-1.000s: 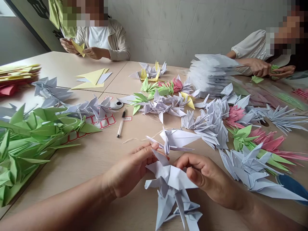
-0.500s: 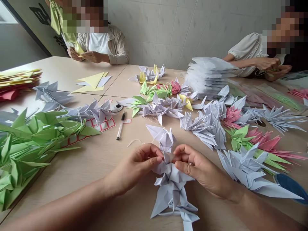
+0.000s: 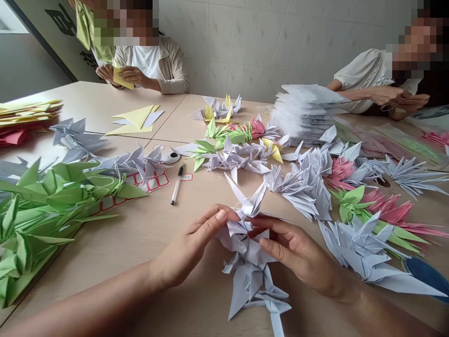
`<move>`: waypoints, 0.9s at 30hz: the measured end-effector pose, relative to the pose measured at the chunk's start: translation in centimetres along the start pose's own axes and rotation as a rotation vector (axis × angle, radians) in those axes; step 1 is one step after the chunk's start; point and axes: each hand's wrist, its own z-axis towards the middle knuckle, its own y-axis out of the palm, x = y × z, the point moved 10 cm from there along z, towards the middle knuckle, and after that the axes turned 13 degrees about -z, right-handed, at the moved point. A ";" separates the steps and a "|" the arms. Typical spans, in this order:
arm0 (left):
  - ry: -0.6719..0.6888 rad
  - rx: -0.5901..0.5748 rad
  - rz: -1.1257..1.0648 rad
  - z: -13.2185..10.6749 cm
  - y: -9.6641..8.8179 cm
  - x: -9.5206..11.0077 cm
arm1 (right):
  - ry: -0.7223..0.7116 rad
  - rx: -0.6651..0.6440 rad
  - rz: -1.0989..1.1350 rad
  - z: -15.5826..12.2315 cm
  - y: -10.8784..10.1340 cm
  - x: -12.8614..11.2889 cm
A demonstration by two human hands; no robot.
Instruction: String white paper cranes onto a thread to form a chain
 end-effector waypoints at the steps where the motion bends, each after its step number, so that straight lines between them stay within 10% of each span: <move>1: -0.007 -0.014 -0.026 0.0 0.2 -0.1 | -0.012 -0.002 -0.020 -0.1 0.0 -0.3; 14: -0.143 0.020 -0.082 -0.4 0.5 -1.0 | -0.134 -0.096 0.009 -0.9 0.8 -2.1; 27: 0.021 0.145 0.261 -0.7 0.4 2.1 | -0.108 -0.153 0.133 -1.6 1.2 -3.2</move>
